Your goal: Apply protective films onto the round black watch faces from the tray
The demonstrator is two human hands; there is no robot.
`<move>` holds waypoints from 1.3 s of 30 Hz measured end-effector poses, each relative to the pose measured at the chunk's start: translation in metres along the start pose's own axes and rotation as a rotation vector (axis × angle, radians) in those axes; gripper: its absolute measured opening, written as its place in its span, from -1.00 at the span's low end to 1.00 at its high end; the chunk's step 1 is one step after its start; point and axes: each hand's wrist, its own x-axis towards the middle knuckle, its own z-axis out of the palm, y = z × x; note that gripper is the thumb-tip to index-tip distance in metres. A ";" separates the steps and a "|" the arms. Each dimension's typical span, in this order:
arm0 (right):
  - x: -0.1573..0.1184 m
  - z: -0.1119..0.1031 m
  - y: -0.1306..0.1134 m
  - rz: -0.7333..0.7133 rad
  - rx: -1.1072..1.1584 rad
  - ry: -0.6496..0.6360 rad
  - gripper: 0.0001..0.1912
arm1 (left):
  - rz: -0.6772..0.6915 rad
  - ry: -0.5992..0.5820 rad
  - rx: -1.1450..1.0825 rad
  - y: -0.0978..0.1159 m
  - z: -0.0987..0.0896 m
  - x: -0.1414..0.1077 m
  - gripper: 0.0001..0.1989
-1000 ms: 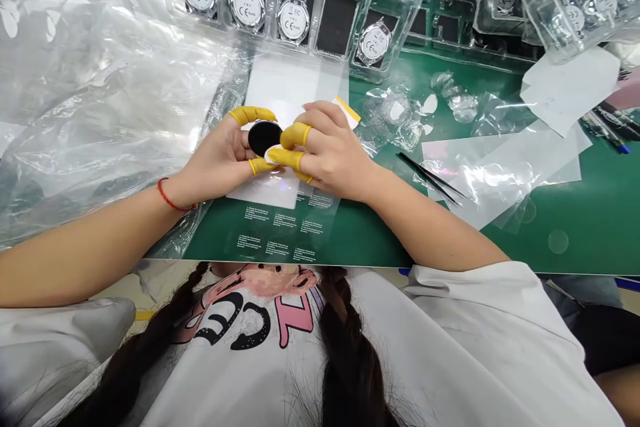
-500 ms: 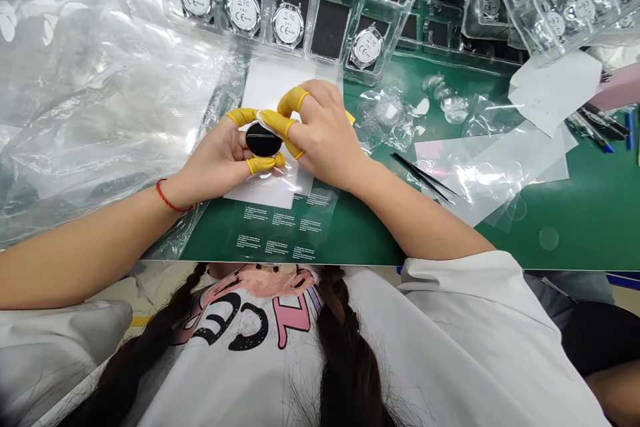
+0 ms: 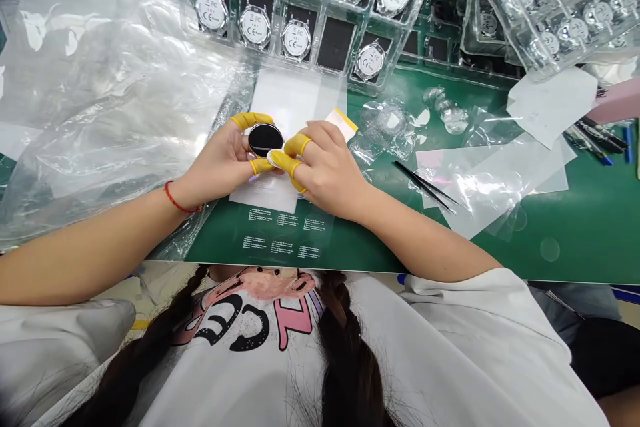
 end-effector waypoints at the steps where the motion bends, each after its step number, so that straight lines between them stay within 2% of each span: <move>1: 0.001 0.000 -0.001 -0.019 0.011 0.008 -0.81 | 0.009 0.009 0.009 -0.001 0.000 0.000 -0.34; 3: 0.005 -0.002 0.000 -0.006 0.075 0.016 -0.78 | 0.029 0.039 0.024 -0.001 0.000 0.001 -0.33; 5: 0.011 -0.007 0.007 0.119 0.148 0.018 -0.75 | 0.048 0.090 0.022 0.000 0.001 0.001 -0.32; 8: 0.020 -0.022 0.021 0.382 0.230 0.008 -0.68 | 0.063 0.207 0.011 0.009 -0.001 0.000 -0.33; 12: 0.019 -0.041 0.033 0.513 0.429 -0.091 -0.50 | 0.073 0.335 -0.020 0.027 -0.009 -0.002 -0.37; 15: 0.014 -0.044 0.032 0.602 0.626 -0.125 -0.41 | 0.084 0.349 -0.033 0.034 -0.014 -0.003 -0.38; 19: 0.015 -0.040 0.029 0.738 0.806 -0.075 -0.50 | 0.216 0.345 0.018 0.028 -0.015 0.001 -0.35; 22: 0.018 -0.041 0.027 0.786 0.867 -0.045 -0.55 | 0.374 0.355 0.062 0.021 -0.016 0.003 -0.34; 24: 0.018 -0.041 0.027 0.800 0.884 -0.038 -0.57 | 0.411 0.363 0.089 0.021 -0.017 0.002 -0.34; 29: 0.014 -0.039 0.033 0.789 0.913 -0.046 -0.55 | 0.336 0.290 0.182 0.027 -0.017 -0.004 -0.27; 35: 0.013 -0.038 0.035 0.774 0.935 -0.111 -0.54 | 0.440 0.324 0.235 0.027 -0.012 -0.005 -0.28; 39: 0.014 -0.045 0.039 0.782 0.917 -0.135 -0.50 | 0.321 0.307 0.220 0.031 -0.011 -0.005 -0.28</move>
